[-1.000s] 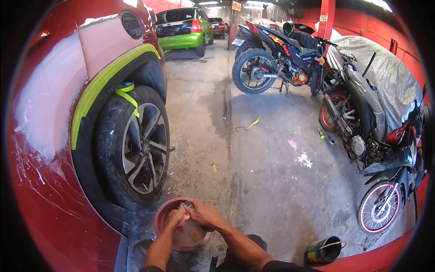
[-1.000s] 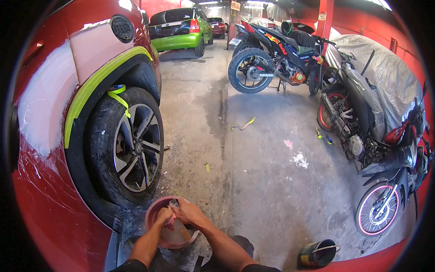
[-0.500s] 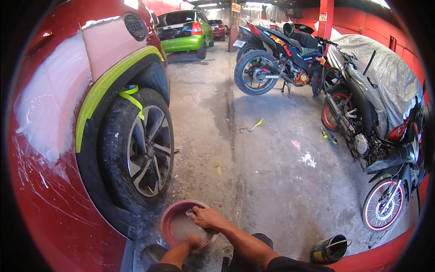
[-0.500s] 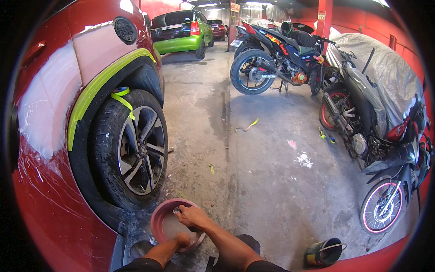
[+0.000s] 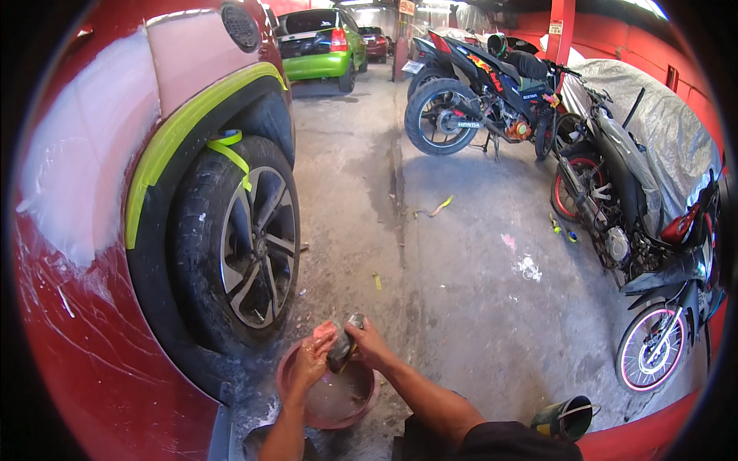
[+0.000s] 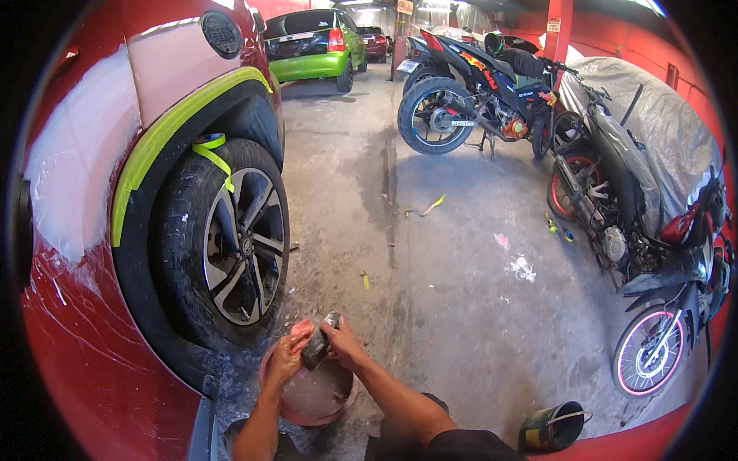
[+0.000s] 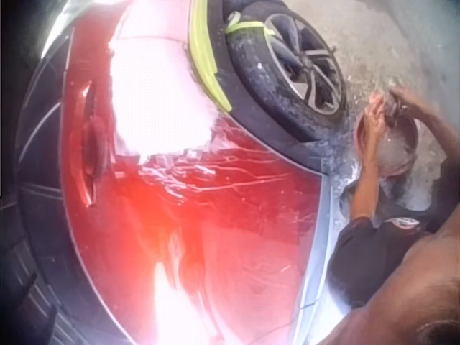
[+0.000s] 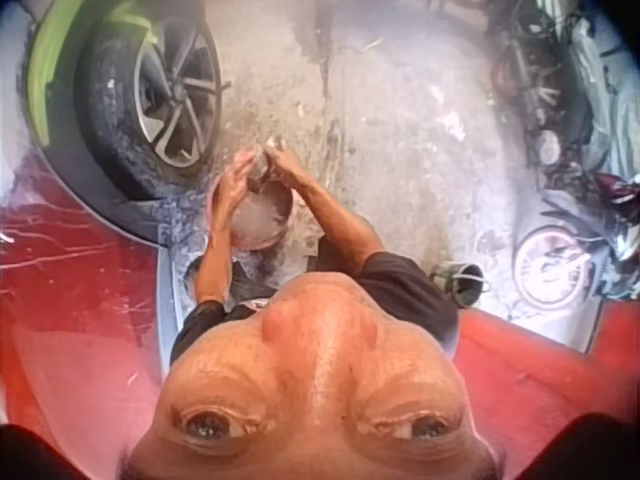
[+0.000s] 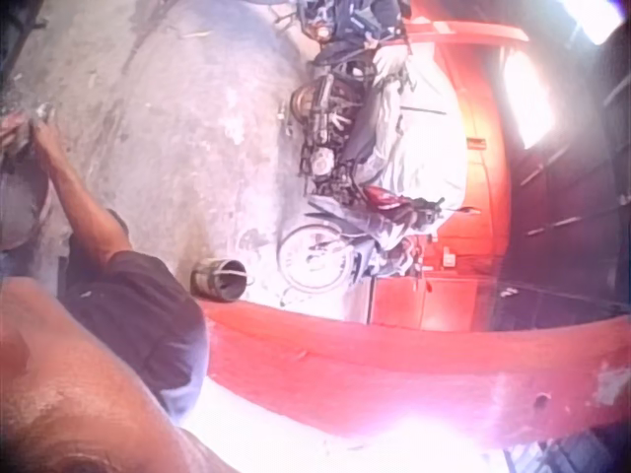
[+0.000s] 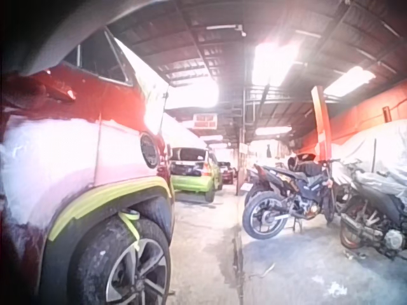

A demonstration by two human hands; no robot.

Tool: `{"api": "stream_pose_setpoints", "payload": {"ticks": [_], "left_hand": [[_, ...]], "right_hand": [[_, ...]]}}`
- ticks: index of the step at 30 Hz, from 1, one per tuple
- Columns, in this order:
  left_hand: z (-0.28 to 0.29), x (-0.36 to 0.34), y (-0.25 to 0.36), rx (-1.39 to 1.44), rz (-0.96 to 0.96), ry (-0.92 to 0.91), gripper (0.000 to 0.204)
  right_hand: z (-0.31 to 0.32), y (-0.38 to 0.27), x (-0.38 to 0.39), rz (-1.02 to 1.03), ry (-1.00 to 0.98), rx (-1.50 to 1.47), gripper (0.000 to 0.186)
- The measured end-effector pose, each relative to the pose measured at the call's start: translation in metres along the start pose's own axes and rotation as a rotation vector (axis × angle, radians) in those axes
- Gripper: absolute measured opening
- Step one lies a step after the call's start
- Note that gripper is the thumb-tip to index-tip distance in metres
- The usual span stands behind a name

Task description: The person sands a specific area on the rear quarter panel of a red car using a sanding block and water. They repeatedly rub the surface, dip the block in a bucket of water, and switch between different sanding sheets during the process.

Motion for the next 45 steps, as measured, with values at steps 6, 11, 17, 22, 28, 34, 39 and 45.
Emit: {"api": "stream_pose_setpoints", "payload": {"ticks": [6,11,17,22,28,34,39,45], "left_hand": [[-0.043,0.044,0.046,0.41,0.263,-0.262,0.057],[-0.037,0.05,0.039,0.25,0.195,-0.135,0.024],[-0.041,0.048,0.04,0.084,0.1,0.03,0.035],[-0.035,0.054,0.044,-0.075,-0.031,0.263,0.034],[-0.021,0.052,0.047,-0.264,-0.123,0.365,0.034],[-0.002,0.051,0.035,0.244,0.176,0.43,0.03],[-0.008,0.044,0.031,-0.046,0.03,0.424,0.043],[-0.01,0.05,0.053,0.058,0.062,0.313,0.044]], "right_hand": [[0.006,0.007,0.004,-0.08,0.098,-0.012,0.066],[-0.021,-0.036,0.031,0.089,0.282,0.543,0.063],[0.001,0.007,0.006,0.015,0.223,0.332,0.07],[0.007,0.011,0.009,0.32,-0.1,0.706,0.06],[-0.007,0.003,-0.008,-0.382,-0.068,-0.251,0.032],[-0.031,-0.007,0.006,0.037,0.15,0.258,0.044],[-0.034,-0.012,0.002,0.143,0.046,0.547,0.053],[-0.032,-0.024,0.001,-0.047,-0.111,0.194,0.059]]}}
Point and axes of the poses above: each hand's wrist, its own x-axis away from the middle knuckle, its own z-axis out of the back of the hand, y = z × x, the point moved 2 cm from there along -x, towards the middle knuckle, and after that the axes turned 3 degrees about z, right-handed, at the moved point
